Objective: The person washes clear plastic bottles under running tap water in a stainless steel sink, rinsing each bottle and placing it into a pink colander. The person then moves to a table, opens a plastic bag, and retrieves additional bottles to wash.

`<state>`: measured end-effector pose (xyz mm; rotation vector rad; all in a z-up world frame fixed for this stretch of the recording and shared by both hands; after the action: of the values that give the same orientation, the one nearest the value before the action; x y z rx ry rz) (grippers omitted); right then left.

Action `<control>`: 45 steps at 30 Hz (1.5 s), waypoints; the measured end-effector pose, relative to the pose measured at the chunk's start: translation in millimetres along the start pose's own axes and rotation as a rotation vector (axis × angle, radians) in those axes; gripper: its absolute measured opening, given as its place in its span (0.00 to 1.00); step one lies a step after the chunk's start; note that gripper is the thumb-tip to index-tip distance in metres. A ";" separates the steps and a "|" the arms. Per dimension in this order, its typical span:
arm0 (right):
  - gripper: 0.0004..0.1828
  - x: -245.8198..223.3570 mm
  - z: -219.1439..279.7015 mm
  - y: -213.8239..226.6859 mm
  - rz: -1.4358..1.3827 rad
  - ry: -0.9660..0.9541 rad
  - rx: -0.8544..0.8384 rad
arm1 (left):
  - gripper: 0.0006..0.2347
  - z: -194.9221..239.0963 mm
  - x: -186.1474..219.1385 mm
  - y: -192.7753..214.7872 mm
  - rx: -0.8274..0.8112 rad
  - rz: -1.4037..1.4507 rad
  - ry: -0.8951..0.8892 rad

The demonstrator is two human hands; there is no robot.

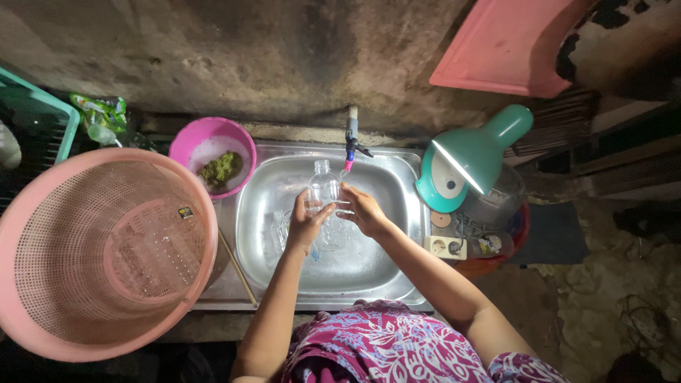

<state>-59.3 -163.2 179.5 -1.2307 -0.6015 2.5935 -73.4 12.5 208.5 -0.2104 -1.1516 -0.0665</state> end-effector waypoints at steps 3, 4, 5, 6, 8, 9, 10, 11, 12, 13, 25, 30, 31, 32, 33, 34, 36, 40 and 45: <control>0.29 -0.7 6.4 -7.0 -0.005 -0.013 -0.037 | 0.34 0.8 -4.5 3.0 -0.063 0.363 0.200; 0.29 -1.1 7.7 -9.0 0.011 -0.029 -0.036 | 0.34 1.8 -3.3 6.0 -0.077 0.474 0.225; 0.30 -1.3 8.7 -11.4 0.028 -0.044 -0.035 | 0.34 3.2 -1.1 9.7 -0.093 0.586 0.249; 0.30 -2.1 10.0 -14.3 0.030 -0.046 -0.043 | 0.34 4.9 2.7 13.2 -0.111 0.696 0.272; 0.31 -3.3 12.6 -17.7 0.034 -0.046 -0.052 | 0.31 10.5 13.8 29.2 -0.118 0.762 0.265; 0.31 -3.8 12.8 -17.9 0.045 -0.050 -0.048 | 0.29 14.1 19.6 37.1 -0.124 0.794 0.263; 0.31 -4.1 13.3 -16.6 0.053 -0.052 -0.040 | 0.26 17.2 28.7 47.3 -0.133 0.836 0.189; 0.31 -4.5 12.8 -15.0 0.061 -0.055 -0.032 | 0.24 21.1 39.2 62.0 -0.141 0.878 0.114; 0.31 -4.3 13.1 -12.9 0.058 -0.051 -0.035 | 0.22 28.0 52.0 81.6 -0.182 0.957 -0.001; 0.31 -4.1 13.2 -10.3 0.055 -0.046 -0.038 | 0.21 34.4 63.9 97.6 -0.221 1.035 -0.117; 0.26 9.7 2.9 11.0 -0.007 -0.056 0.003 | 0.33 70.0 47.0 289.1 0.720 0.619 0.044; 0.25 10.1 1.7 18.0 -0.005 -0.056 0.013 | 0.33 54.1 16.9 329.3 0.608 0.296 0.274; 0.25 9.7 1.7 19.1 -0.007 -0.054 0.011 | 0.32 52.6 12.6 336.0 0.628 0.208 0.331; 0.24 8.9 0.9 19.2 -0.008 -0.050 0.008 | 0.32 47.2 9.6 338.9 0.629 0.112 0.329; 0.24 8.7 0.1 19.0 -0.010 -0.054 0.011 | 0.32 39.7 6.7 339.1 0.629 0.016 0.327; 0.24 8.8 -0.5 18.9 -0.013 -0.057 0.013 | 0.32 33.3 4.4 338.5 0.626 -0.081 0.323; 0.24 9.7 -1.1 18.0 -0.022 -0.064 0.018 | 0.30 27.1 2.9 335.7 0.651 -0.327 0.334; 0.24 11.5 -4.2 17.9 -0.020 -0.088 0.038 | 0.27 21.1 20.2 311.3 0.679 -0.816 0.344; 0.19 18.4 -20.6 32.1 -0.078 -0.088 0.055 | 0.10 13.4 48.0 204.4 0.866 -0.923 -0.450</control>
<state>-55.3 -179.8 140.8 -1.0597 -0.5778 2.5914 -33.1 217.8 230.7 1.1343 -1.5387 -0.3341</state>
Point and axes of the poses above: each hand's wrist, its own z-axis away from the middle knuckle, its own y-axis out of the back of the hand, x = y × z, the point moved 4 cm from there along -z, towards the middle knuckle, and after that the axes turned 9 degrees about -x, right-handed, at the moved point
